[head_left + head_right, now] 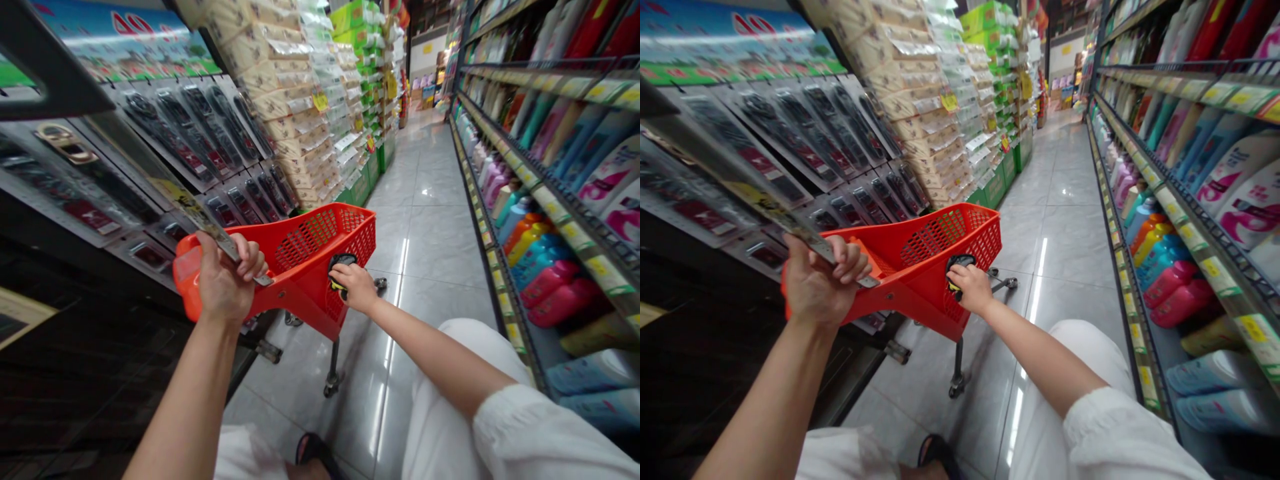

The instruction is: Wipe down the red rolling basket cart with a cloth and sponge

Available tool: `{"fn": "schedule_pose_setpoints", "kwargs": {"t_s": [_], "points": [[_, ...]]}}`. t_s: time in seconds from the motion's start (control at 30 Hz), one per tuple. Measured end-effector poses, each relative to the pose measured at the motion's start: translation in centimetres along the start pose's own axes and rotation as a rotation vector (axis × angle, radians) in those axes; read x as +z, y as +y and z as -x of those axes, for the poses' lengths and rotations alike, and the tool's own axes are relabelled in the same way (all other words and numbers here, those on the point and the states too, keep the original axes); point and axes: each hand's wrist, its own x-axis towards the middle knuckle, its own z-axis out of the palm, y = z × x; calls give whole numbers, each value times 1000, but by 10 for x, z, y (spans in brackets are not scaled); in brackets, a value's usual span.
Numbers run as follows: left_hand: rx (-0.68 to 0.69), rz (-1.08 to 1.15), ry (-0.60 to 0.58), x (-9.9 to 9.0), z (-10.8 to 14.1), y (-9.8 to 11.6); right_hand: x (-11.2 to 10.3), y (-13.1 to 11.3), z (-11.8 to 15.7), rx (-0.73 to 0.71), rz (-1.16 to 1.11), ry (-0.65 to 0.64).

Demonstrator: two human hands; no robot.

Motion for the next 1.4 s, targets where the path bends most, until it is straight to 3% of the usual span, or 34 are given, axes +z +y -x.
{"fn": "schedule_pose_setpoints", "kwargs": {"t_s": [0.13, 0.2, 0.43, 0.53, 0.73, 0.83, 1.0, 1.17, 1.27, 1.4], "points": [[-1, -7, 7, -1, 1, 1, 12, -14, 18, -315, 45, -178], [1, -10, 12, -2, 1, 1, 18, -15, 24, -406, 72, -224], [-15, -29, 14, -2, 3, 4, 18, -4, 16, -558, 95, -125], [-22, -33, 17, -1, 3, 5, 15, 8, 4, -349, 3, -8], [-34, -40, 34, -1, 2, 6, 32, 61, -35, 563, -509, 601], [-36, -52, 38, -1, 2, 6, 47, 67, -49, 792, -723, 655], [-26, -74, 60, 1, 1, 4, 65, 17, -38, 804, -669, 625], [-16, -77, 65, 3, 2, 4, 79, -32, 14, 486, -667, 413], [-22, -63, 62, 2, 2, 5, 91, -39, 47, 382, -615, 269], [-18, -48, 52, 0, 2, 4, 101, -35, 59, 441, -403, 188]]}}
